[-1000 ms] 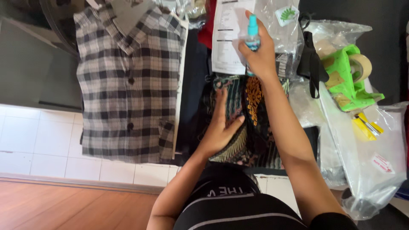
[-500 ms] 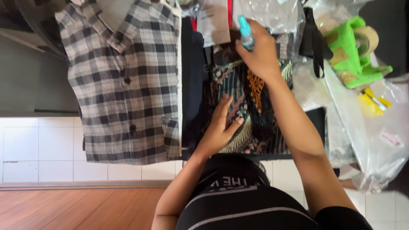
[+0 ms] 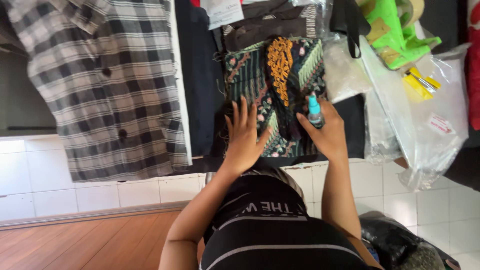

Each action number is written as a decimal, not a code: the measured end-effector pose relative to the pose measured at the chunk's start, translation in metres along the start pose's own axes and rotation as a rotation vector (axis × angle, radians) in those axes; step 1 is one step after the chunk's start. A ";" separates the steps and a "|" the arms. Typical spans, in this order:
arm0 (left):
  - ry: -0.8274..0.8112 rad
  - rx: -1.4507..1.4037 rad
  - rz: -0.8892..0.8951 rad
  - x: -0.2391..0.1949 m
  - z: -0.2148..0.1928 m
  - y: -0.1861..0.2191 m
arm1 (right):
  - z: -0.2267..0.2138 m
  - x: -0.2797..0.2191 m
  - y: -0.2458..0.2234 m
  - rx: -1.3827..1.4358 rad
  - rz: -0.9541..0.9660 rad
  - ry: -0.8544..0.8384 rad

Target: The person sprays a liquid from a small bottle onto various folded garments laid out on a table. They handle multiple items including pants, a t-shirt, a plaid shirt, and patterned fabric, smoothing each one with their hands after spraying.

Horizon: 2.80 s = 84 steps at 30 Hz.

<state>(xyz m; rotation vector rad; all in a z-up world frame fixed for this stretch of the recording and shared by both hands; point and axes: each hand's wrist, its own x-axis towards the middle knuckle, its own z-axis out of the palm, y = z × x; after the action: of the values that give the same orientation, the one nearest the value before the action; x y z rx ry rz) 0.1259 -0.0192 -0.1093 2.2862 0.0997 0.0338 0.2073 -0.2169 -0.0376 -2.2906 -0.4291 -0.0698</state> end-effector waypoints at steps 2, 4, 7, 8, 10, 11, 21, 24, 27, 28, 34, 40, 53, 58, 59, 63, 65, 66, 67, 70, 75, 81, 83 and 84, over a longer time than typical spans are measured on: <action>0.042 0.085 0.017 0.012 0.006 0.003 | 0.001 0.003 0.009 0.000 -0.013 0.013; 0.121 0.111 0.066 0.027 0.013 0.004 | 0.004 0.013 0.018 -0.025 -0.039 0.029; 0.210 0.162 0.060 0.052 0.025 0.002 | 0.015 0.039 0.032 -0.060 -0.176 0.072; 0.230 0.185 0.065 0.057 0.028 0.000 | 0.021 0.049 0.036 -0.069 -0.131 0.057; 0.268 0.234 0.074 0.062 0.032 -0.005 | 0.035 0.064 0.043 -0.082 -0.040 0.026; 0.276 0.223 0.074 0.061 0.035 -0.007 | 0.037 0.065 0.046 -0.100 -0.063 0.044; 0.279 0.144 0.090 0.058 0.036 -0.015 | -0.006 0.029 0.044 -0.158 -0.217 0.217; 0.281 0.106 0.082 0.054 0.038 -0.017 | -0.034 0.013 0.069 -0.178 -0.069 0.355; 0.292 0.095 0.077 0.056 0.039 -0.018 | -0.046 0.007 0.095 -0.188 0.163 0.375; 0.295 0.094 0.076 0.056 0.039 -0.018 | -0.044 0.005 0.099 -0.246 0.148 0.371; 0.290 -0.032 0.101 0.056 0.040 -0.026 | -0.005 -0.023 0.054 -0.331 -0.027 0.282; 0.338 -0.210 0.119 0.052 0.038 -0.031 | 0.038 -0.022 0.005 -0.164 -0.305 -0.099; 0.371 -0.474 -0.171 -0.084 0.004 -0.002 | -0.027 -0.009 0.036 0.597 0.005 0.022; 0.433 -0.208 -0.022 -0.101 -0.007 0.010 | -0.028 -0.043 0.023 0.301 -0.120 0.195; 0.396 -0.189 0.007 -0.098 -0.009 0.013 | -0.028 -0.046 0.019 0.200 -0.180 0.222; 0.287 -0.186 0.103 -0.086 -0.006 0.021 | -0.036 -0.052 0.005 0.275 -0.106 0.285; 0.260 -0.190 0.128 -0.081 -0.002 0.023 | -0.045 -0.050 0.000 0.215 -0.164 0.330; 0.249 -0.176 0.133 -0.079 -0.001 0.024 | -0.051 -0.048 -0.003 0.162 -0.196 0.356; 0.240 -0.161 0.136 -0.078 -0.001 0.025 | -0.055 -0.045 -0.004 0.109 -0.228 0.379; 0.222 -0.171 0.137 -0.076 -0.001 0.026 | -0.063 -0.029 0.003 -0.010 -0.308 0.433; 0.221 -0.211 0.089 -0.090 0.000 0.021 | -0.044 0.031 0.052 -0.311 -0.350 0.283; 0.184 -0.253 -0.020 -0.107 -0.004 0.010 | -0.006 0.043 0.092 -0.580 -0.342 0.219; 0.235 -0.244 0.003 -0.110 -0.005 0.005 | -0.004 0.014 0.084 -0.504 -0.316 0.263; 0.276 -0.231 0.039 -0.113 -0.004 0.003 | -0.003 -0.005 0.078 -0.345 -0.247 0.260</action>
<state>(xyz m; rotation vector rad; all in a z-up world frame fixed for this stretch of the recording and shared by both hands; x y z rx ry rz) 0.0134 -0.0272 -0.1037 2.0410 0.1850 0.3634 0.2286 -0.2700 -0.0908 -2.5047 -0.5977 -0.5994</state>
